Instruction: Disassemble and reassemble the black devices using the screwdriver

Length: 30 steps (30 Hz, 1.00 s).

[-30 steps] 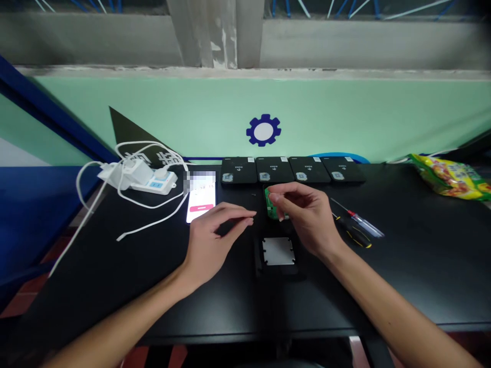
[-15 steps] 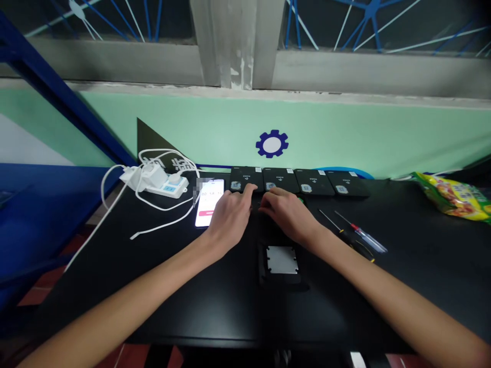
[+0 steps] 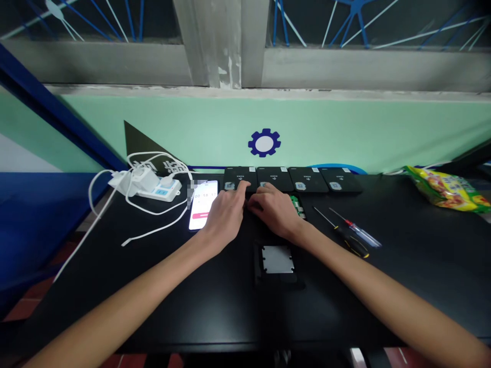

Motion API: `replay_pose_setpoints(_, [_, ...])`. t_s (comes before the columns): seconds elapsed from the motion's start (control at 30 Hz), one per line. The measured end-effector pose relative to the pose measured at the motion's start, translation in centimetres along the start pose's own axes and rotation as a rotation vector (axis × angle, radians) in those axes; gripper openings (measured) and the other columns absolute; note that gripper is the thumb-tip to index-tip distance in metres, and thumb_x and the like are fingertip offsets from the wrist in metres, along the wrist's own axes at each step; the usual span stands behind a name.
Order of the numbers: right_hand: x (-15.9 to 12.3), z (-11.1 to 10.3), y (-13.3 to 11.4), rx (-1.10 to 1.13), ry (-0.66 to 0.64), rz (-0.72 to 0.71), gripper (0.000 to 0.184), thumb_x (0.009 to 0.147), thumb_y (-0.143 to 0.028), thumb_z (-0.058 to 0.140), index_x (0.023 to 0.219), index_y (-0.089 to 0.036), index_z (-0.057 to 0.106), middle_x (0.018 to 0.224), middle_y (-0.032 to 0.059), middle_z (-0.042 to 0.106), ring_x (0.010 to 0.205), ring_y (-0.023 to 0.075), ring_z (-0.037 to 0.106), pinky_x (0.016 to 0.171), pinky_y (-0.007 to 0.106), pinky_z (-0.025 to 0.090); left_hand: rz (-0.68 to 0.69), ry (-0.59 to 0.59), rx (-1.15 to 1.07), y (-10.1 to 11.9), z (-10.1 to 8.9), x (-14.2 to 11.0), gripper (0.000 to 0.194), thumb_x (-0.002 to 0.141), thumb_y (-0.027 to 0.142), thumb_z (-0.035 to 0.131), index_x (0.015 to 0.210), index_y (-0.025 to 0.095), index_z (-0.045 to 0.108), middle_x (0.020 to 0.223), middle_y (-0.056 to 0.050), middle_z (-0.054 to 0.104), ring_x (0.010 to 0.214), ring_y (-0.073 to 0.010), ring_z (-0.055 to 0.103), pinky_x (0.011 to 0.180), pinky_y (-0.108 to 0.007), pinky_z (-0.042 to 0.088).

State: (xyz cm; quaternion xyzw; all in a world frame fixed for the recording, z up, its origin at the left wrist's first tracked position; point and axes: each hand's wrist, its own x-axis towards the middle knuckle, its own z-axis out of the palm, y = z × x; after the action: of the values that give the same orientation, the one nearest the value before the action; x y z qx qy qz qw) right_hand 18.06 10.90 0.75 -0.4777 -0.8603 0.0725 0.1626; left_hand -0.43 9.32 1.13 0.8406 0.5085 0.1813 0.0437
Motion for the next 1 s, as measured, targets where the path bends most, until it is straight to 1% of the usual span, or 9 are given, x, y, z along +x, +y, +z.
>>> replay_pose_setpoints(0.2, [-0.1,0.2,0.0,0.012,0.009,0.005,0.013,0.107,-0.021,0.072,0.100,-0.022,0.082,0.103,0.0076,0.075,0.110,0.0264,0.062,0.059,0.034,0.035,-0.020,0.023,-0.014,-0.2,0.3,-0.4,0.065,0.093,-0.006,0.051,0.153,0.019,0.048,0.110,-0.010,0.080,0.100,-0.0305,0.076,0.083,-0.043,0.058])
replay_pose_setpoints(0.37, [-0.2,0.0,-0.1,0.013,0.020,0.006,0.014,0.108,-0.022,0.071,0.099,-0.021,0.082,0.103,0.0083,0.075,0.108,0.0270,0.061,0.059,0.035,0.034,-0.042,0.037,-0.031,-0.3,0.6,-0.9,0.062,0.096,-0.005,0.050,0.153,0.020,0.049,0.108,-0.009,0.079,0.102,-0.0308,0.076,0.082,-0.043,0.059])
replay_pose_setpoints(0.63, [0.0,0.1,0.1,0.023,0.044,0.007,0.015,0.109,-0.023,0.070,0.097,-0.024,0.080,0.101,0.0077,0.075,0.106,0.0276,0.061,0.059,0.035,0.035,-0.021,0.049,-0.058,-0.4,0.8,-0.9,0.061,0.096,-0.003,0.054,0.151,0.021,0.050,0.107,-0.011,0.078,0.100,-0.0325,0.077,0.080,-0.044,0.059])
replay_pose_setpoints(0.7, [0.0,-0.1,0.2,0.035,0.058,0.008,0.014,0.109,-0.024,0.069,0.100,-0.024,0.080,0.102,0.0076,0.076,0.106,0.0277,0.062,0.061,0.035,0.036,-0.023,0.050,-0.066,-0.4,0.7,-1.0,0.059,0.095,-0.003,0.055,0.150,0.021,0.051,0.106,-0.011,0.078,0.100,-0.0324,0.077,0.080,-0.044,0.059])
replay_pose_setpoints(0.83, [0.0,-1.2,0.7,0.093,0.109,0.019,0.015,0.113,-0.025,0.062,0.113,-0.023,0.076,0.108,0.0083,0.077,0.107,0.0278,0.064,0.070,0.035,0.041,-0.029,0.043,-0.086,-0.3,0.4,-1.1,0.053,0.096,-0.002,0.056,0.144,0.020,0.054,0.107,-0.011,0.078,0.100,-0.0316,0.077,0.078,-0.042,0.058])
replay_pose_setpoints(0.9, [-0.1,-1.9,0.9,0.161,0.155,0.031,0.017,0.115,-0.026,0.058,0.115,-0.024,0.075,0.104,0.0069,0.078,0.103,0.0273,0.065,0.073,0.035,0.041,-0.029,0.038,-0.097,-0.2,0.4,-1.1,0.052,0.096,-0.002,0.056,0.143,0.019,0.054,0.107,-0.011,0.078,0.099,-0.0310,0.077,0.077,-0.041,0.058])
replay_pose_setpoints(1.0, [-0.3,-2.7,1.0,0.264,0.221,0.042,0.020,0.117,-0.029,0.055,0.112,-0.024,0.073,0.096,0.0047,0.077,0.093,0.0254,0.065,0.073,0.035,0.040,-0.026,0.035,-0.110,-0.2,0.4,-1.1,0.055,0.095,-0.002,0.056,0.145,0.019,0.054,0.106,-0.010,0.078,0.098,-0.0307,0.076,0.077,-0.040,0.057])
